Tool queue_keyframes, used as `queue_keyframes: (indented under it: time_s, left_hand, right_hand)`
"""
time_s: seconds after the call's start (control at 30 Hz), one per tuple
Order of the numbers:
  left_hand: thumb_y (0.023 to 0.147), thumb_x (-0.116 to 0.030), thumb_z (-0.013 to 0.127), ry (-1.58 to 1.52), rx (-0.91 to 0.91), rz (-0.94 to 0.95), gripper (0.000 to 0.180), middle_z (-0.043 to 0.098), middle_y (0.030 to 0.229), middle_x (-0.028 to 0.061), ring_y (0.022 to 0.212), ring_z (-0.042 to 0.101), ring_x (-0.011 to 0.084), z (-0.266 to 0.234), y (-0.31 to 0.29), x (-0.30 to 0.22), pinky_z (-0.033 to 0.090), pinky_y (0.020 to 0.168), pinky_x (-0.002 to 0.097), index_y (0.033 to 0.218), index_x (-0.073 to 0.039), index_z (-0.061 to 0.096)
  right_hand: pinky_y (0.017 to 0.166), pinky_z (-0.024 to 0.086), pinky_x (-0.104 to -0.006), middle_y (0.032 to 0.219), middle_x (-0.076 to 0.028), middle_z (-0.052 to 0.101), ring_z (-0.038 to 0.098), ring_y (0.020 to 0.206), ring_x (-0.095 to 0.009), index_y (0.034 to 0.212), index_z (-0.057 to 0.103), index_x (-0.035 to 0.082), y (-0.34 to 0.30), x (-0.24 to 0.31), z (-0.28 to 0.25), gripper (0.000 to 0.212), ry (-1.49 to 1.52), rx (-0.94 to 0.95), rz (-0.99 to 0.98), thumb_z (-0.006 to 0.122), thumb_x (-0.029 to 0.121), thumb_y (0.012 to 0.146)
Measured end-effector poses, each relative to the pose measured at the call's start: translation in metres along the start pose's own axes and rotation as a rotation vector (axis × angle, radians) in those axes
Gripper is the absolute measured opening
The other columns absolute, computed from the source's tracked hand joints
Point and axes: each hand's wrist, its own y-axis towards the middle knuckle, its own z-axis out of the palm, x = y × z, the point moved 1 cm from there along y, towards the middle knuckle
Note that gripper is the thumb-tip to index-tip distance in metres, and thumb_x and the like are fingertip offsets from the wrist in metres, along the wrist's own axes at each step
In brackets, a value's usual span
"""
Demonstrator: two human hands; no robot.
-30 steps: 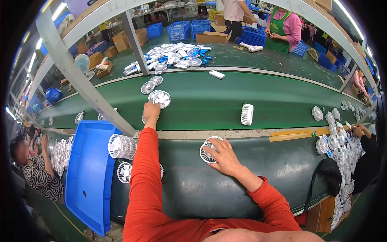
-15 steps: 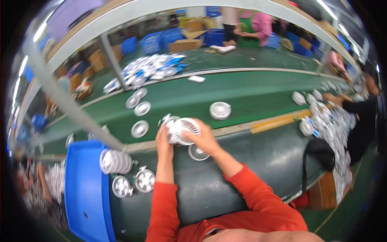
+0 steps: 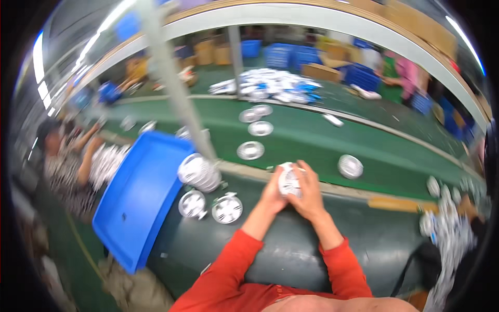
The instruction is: The person assembles portable fans by taking fan casings and front grilles from the conveyor, snapping the grilles onto the casings by hand, and stacking the assembled fan parts on the table.
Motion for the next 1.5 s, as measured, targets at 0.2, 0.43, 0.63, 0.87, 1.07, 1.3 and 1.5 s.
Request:
queue_keyframes:
  time_s: [0.2,0.43,0.63,0.87,1.07,1.3,1.5]
  left_hand:
    - [0.1,-0.035,0.044,0.33,-0.205,0.425,0.032,0.059,0.107,0.0034,0.098,0.058,0.0136,0.004,-0.019,0.012,0.047,0.085,0.0298,0.118,-0.009,0.051]
    - [0.09,-0.022,0.053,1.218,-0.195,1.118,0.03,0.049,0.117,0.0175,0.105,0.047,0.0329,0.036,-0.032,0.019,0.034,0.095,0.0416,0.112,-0.002,0.046]
    - [0.09,-0.023,0.051,1.387,-0.161,1.232,0.034,0.048,0.12,0.0189,0.108,0.046,0.0322,0.039,-0.026,0.016,0.033,0.097,0.0416,0.116,-0.002,0.045]
    - [0.084,-0.019,0.064,1.698,-0.129,0.79,0.051,0.045,0.129,0.0207,0.121,0.039,0.0381,0.013,-0.041,0.002,0.03,0.104,0.044,0.127,-0.002,0.043]
    - [0.076,-0.006,0.066,2.076,-0.398,0.845,0.039,0.052,0.118,0.0182,0.11,0.047,0.0364,-0.018,-0.112,-0.09,0.038,0.095,0.044,0.113,-0.002,0.056]
    - [0.079,-0.003,0.059,2.173,-0.603,0.411,0.033,0.06,0.109,0.02,0.102,0.055,0.0377,-0.076,-0.149,-0.111,0.044,0.088,0.0434,0.112,-0.001,0.058]
    - [0.078,-0.011,0.064,2.354,-0.414,0.399,0.012,0.06,0.083,0.0202,0.081,0.055,0.0402,-0.065,-0.138,-0.095,0.042,0.073,0.0497,0.085,-0.001,0.062]
  right_hand:
    - [0.107,0.029,-0.0406,0.14,-0.024,0.036,0.037,0.129,-0.035,0.142,0.028,-0.002,-0.007,0.004,0.024,0.082,0.388,0.086,0.114,0.058,0.045,0.081]
    - [0.105,0.031,-0.0335,0.135,-0.009,0.042,0.042,0.125,-0.021,0.14,0.034,0.003,-0.011,0.01,0.026,0.066,1.02,0.043,0.52,0.04,0.051,0.094]
    - [0.104,0.032,-0.0319,0.133,-0.009,0.043,0.041,0.123,-0.018,0.14,0.034,0.004,-0.004,0.006,0.022,0.049,1.167,0.028,0.566,0.034,0.032,0.1]
    - [0.099,0.038,-0.0334,0.128,-0.016,0.051,0.049,0.117,-0.024,0.132,0.045,-0.001,-0.002,-0.076,0.01,0.052,0.576,-0.045,0.592,0.053,0.033,0.094]
    - [0.098,0.038,-0.0464,0.128,-0.027,0.047,0.047,0.118,-0.04,0.124,0.054,0.005,0.014,-0.11,-0.029,0.055,-0.57,-0.268,0.313,0.072,0.028,0.077]
    - [0.101,0.037,-0.0449,0.123,-0.022,0.053,0.046,0.118,-0.039,0.118,0.059,0.005,0.08,-0.07,0.08,0.055,-0.141,0.147,0.0,0.073,0.029,0.07]
    - [0.081,0.047,-0.0459,0.114,-0.015,0.057,0.048,0.11,-0.032,0.11,0.062,0.011,0.078,-0.081,0.128,0.051,-0.423,0.375,0.182,0.075,0.037,0.068]
